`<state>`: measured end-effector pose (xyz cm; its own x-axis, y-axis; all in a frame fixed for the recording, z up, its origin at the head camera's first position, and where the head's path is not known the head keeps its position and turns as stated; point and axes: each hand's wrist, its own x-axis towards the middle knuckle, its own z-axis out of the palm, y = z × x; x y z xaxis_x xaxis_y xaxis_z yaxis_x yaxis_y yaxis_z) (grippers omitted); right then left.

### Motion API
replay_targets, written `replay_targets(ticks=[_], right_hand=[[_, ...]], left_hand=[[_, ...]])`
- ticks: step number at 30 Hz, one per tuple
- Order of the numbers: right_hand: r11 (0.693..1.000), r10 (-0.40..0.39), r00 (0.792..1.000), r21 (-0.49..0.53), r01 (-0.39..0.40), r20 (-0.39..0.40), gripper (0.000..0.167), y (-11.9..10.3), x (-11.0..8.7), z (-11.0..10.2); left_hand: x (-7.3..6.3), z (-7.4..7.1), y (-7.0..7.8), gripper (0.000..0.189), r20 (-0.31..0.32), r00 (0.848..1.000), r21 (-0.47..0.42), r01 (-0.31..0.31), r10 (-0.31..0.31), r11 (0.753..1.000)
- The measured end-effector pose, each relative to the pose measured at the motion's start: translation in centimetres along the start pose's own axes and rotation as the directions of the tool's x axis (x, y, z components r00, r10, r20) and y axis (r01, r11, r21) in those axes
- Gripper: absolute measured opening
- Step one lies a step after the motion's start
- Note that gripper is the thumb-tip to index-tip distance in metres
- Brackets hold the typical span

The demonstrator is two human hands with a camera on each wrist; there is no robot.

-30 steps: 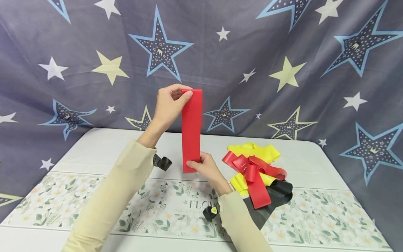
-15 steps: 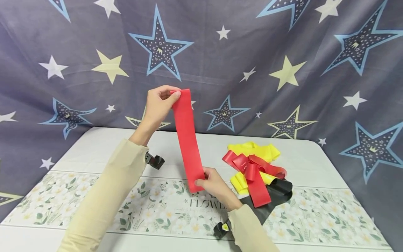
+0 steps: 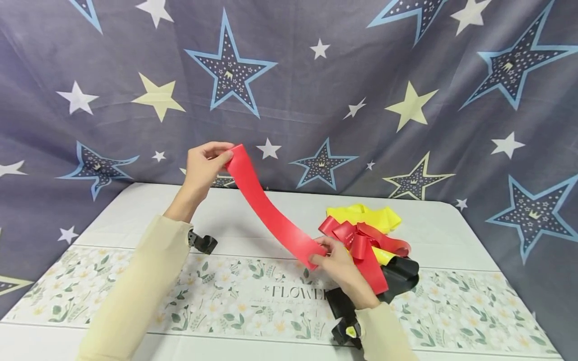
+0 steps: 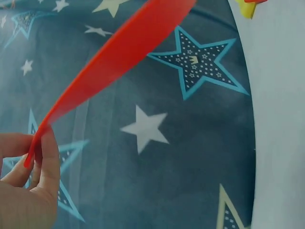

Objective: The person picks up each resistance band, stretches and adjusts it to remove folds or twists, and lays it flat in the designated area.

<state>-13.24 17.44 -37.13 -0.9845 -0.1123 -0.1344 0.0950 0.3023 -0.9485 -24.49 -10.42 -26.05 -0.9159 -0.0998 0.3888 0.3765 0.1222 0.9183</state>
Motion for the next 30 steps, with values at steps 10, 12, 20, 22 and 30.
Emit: replay_targets(ticks=[10,12,20,22,30], right_hand=[[0.988,0.058,0.982,0.152,-0.031,-0.178,0.038,-1.4,1.1,-4.0],[0.985,0.066,0.974,0.170,-0.029,-0.217,0.033,-1.5,1.4,-4.4],[0.991,0.056,0.962,0.133,-0.020,-0.267,0.026,-1.4,2.3,-5.3],[0.987,0.055,0.966,0.162,-0.015,-0.251,0.032,-1.3,2.4,-5.5],[0.991,0.013,0.977,0.130,0.015,-0.213,0.037,-0.9,2.6,-6.6]], left_hand=[[-2.0,-3.0,-2.7,0.032,0.043,0.986,-0.029,0.162,-0.161,0.986],[-2.4,-3.3,-3.3,0.030,0.057,0.980,-0.022,0.190,-0.188,0.982],[-4.0,-3.9,-4.9,0.030,0.154,0.949,0.009,0.278,-0.276,0.960],[-4.4,-4.0,-5.2,0.033,0.188,0.938,0.008,0.294,-0.290,0.956],[-5.6,-4.8,-6.3,0.044,0.220,0.927,0.005,0.310,-0.304,0.951]])
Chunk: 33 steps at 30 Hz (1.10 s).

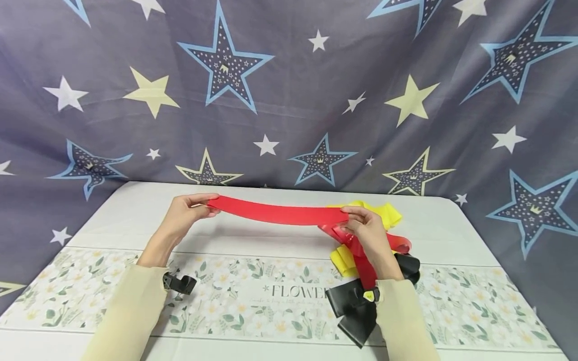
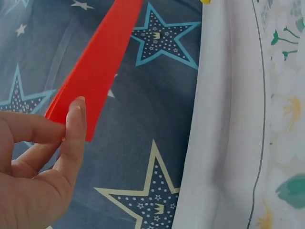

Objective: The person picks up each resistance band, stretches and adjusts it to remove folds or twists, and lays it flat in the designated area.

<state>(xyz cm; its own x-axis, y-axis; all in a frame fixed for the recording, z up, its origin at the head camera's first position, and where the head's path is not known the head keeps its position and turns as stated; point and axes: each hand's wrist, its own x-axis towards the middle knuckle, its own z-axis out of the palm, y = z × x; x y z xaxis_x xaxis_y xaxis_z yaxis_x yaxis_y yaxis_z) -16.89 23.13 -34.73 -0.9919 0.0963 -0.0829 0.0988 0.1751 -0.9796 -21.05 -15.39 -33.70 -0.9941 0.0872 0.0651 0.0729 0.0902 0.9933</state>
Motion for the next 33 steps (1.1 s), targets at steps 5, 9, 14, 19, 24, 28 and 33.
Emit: replay_targets(ticks=[5,9,14,19,24,28,33], right_hand=[[0.997,-0.017,0.999,-0.083,0.013,-0.048,0.040,0.2,0.1,-0.2],[0.992,-0.011,0.995,-0.125,-0.001,-0.097,0.041,0.2,0.2,-0.1],[0.985,0.019,0.994,-0.166,-0.036,-0.106,0.044,-0.1,0.3,0.3],[0.988,0.027,0.998,-0.150,-0.035,-0.057,0.042,-0.2,0.2,1.0],[0.986,0.053,0.998,-0.163,-0.046,0.038,0.035,-0.1,-0.3,2.1],[0.987,0.017,0.990,-0.164,0.007,0.143,0.026,0.4,-0.6,3.4],[0.981,-0.006,0.970,-0.184,0.052,0.242,0.029,1.1,-1.2,4.8]], left_hand=[[-0.2,0.1,-0.1,0.035,0.001,0.999,0.017,-0.033,0.033,0.999],[-0.3,0.0,-0.1,0.033,-0.048,0.998,0.054,-0.033,0.036,0.998],[-0.4,-0.5,-0.4,0.031,-0.094,0.995,0.150,-0.014,0.029,0.989],[-0.3,-0.9,-0.6,0.030,-0.118,0.993,0.209,0.028,-0.004,0.977],[-0.1,-1.5,-0.6,0.028,-0.153,0.987,0.203,0.083,-0.053,0.976],[0.1,-2.1,-0.5,0.031,-0.163,0.984,0.214,0.110,-0.075,0.971],[0.9,-2.9,-0.7,0.033,-0.179,0.982,0.210,0.104,-0.067,0.972]])
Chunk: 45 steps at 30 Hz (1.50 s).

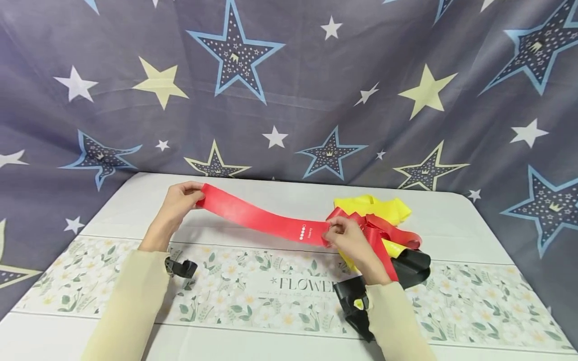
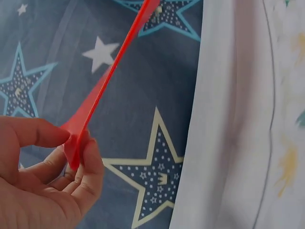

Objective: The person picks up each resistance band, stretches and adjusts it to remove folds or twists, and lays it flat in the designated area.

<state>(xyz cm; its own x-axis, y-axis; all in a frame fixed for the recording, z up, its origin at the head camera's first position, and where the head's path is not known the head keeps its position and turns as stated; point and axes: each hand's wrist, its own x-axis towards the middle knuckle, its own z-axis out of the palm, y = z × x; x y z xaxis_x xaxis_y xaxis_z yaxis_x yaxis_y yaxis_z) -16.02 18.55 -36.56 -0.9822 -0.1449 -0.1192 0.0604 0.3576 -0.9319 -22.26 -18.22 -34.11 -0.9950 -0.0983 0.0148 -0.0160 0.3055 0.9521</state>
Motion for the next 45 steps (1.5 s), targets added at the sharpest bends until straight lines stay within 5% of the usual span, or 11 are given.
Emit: replay_targets(ticks=[8,15,24,34,38,45], right_hand=[[0.999,0.033,0.991,0.021,-0.036,0.126,0.029,-0.3,-1.1,3.2],[0.979,0.057,0.948,0.171,-0.116,0.313,0.019,-0.4,-2.4,8.1],[0.931,0.102,0.887,0.271,-0.244,0.449,0.006,-1.8,-3.9,16.3],[0.934,0.126,0.862,0.234,-0.270,0.492,0.021,-2.9,-3.3,21.8],[0.944,0.144,0.849,0.187,-0.271,0.508,0.024,-3.2,-3.2,22.3],[0.962,0.159,0.868,0.125,-0.244,0.470,0.027,-3.4,-3.3,22.2]], left_hand=[[3.6,0.1,0.5,0.029,-0.022,0.997,0.041,-0.074,0.075,0.996],[6.3,0.4,0.2,0.023,-0.045,0.987,0.173,-0.143,0.153,0.975],[8.3,2.0,-0.4,0.016,-0.011,0.972,0.392,-0.210,0.233,0.895],[9.4,2.4,-1.3,0.014,0.088,0.971,0.488,-0.238,0.224,0.840],[9.7,2.3,-2.2,0.015,0.111,0.976,0.503,-0.219,0.189,0.836],[10.6,2.1,-4.1,0.017,0.121,0.985,0.504,-0.169,0.125,0.847]])
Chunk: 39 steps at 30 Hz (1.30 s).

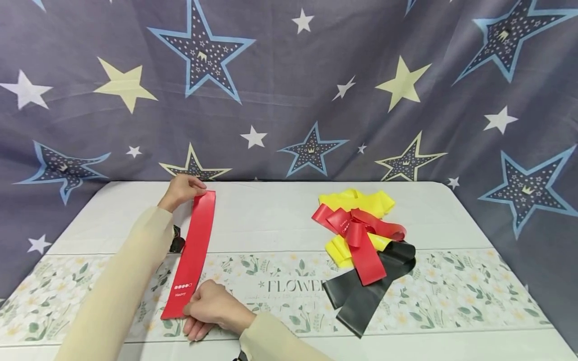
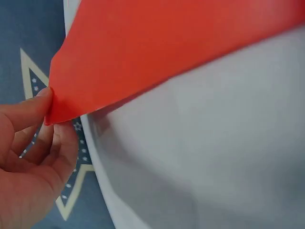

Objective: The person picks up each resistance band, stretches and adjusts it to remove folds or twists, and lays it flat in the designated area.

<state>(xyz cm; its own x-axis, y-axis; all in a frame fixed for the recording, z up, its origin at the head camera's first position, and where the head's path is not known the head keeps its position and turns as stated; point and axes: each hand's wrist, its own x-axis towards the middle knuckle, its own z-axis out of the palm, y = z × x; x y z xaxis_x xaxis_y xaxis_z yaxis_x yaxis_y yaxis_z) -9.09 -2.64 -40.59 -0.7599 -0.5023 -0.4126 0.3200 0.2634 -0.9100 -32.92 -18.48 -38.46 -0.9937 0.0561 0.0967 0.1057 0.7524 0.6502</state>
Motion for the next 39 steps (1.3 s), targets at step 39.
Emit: replay_targets(ticks=[39], right_hand=[[0.997,-0.001,1.000,-0.080,0.003,0.024,0.026,0.2,-0.5,0.6]], left_hand=[[-1.6,-0.2,-0.6,0.026,0.125,0.984,0.069,0.117,-0.125,0.991]])
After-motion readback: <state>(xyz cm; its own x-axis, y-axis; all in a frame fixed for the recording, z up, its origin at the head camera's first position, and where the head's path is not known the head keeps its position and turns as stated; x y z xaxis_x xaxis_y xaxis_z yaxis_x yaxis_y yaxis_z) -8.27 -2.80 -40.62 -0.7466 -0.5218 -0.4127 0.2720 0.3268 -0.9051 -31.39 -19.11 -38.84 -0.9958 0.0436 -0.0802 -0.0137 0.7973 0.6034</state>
